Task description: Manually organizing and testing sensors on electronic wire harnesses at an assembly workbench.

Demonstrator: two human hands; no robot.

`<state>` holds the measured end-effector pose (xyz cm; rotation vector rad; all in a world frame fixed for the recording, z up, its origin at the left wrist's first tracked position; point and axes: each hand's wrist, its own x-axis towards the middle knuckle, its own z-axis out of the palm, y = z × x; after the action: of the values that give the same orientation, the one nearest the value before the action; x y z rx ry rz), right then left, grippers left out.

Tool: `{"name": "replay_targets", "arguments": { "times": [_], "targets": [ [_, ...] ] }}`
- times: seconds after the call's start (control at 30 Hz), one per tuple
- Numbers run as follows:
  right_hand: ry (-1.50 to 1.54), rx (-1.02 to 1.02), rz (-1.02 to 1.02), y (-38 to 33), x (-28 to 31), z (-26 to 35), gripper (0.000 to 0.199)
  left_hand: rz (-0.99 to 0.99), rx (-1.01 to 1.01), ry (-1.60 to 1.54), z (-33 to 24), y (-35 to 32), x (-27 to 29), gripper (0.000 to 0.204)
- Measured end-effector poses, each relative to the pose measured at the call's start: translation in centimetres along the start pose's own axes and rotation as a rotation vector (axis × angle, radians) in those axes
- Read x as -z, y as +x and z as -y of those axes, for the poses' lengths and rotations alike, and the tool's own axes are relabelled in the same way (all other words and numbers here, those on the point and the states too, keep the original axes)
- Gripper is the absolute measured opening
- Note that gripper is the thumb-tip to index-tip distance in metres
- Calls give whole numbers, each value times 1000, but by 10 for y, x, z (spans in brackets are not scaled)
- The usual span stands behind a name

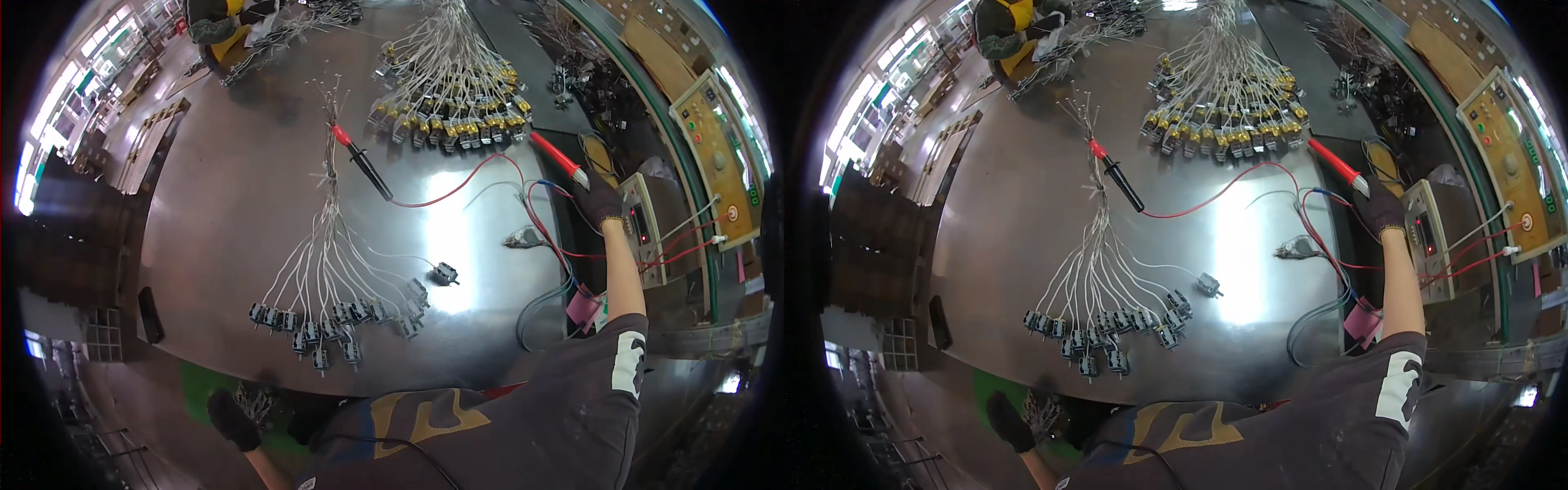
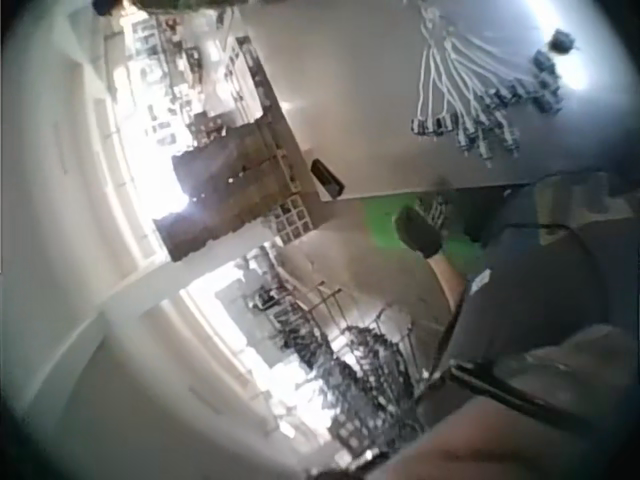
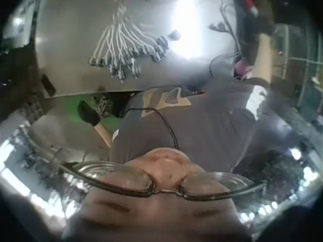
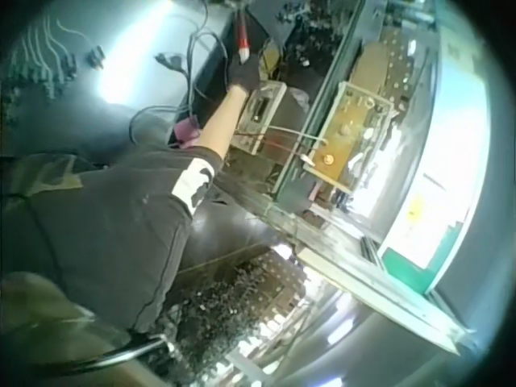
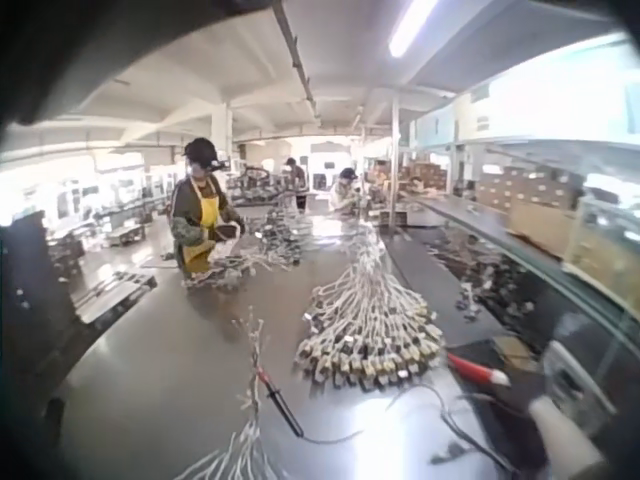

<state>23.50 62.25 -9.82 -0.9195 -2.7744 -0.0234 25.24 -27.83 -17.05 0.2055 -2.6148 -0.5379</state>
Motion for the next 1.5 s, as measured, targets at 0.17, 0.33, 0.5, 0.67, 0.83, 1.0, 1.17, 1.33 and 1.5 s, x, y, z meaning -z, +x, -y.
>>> {"name": "replay_targets", "arguments": {
  "times": [0.17, 0.33, 0.5, 0.67, 0.83, 1.0, 1.17, 1.33, 1.5],
  "targets": [
    [105, 15, 71, -14, -6, -10, 48, -114, 16, -37, 18, 18, 27, 18],
    [35, -106, 235, -24, 4, -16, 55, -72, -97, -209, -26, 59, 13, 15],
    [57, -201, 327, -30, -7, -5, 60, 41, -385, -386, -107, 121, -3, 11],
    [-58, -263, 334, -43, 28, 35, 67, 249, -811, -318, -218, 165, -10, 15],
    [545, 247, -52, -40, 78, 174, 42, 661, -649, -556, -277, 228, -96, 50],
    [727, 617, -124, -54, 117, 372, 46, 695, -546, -588, -368, 270, -173, 66],
    [389, 470, 269, -34, 118, 438, 44, 702, -1008, -820, -382, 292, -230, 48],
    [618, 507, 169, -38, 91, 430, 39, 988, -501, -935, -392, 266, -213, 43],
    [522, 413, 127, -52, 95, 459, 38, 919, -511, -1237, -369, 273, -227, 39]
  ]
}}
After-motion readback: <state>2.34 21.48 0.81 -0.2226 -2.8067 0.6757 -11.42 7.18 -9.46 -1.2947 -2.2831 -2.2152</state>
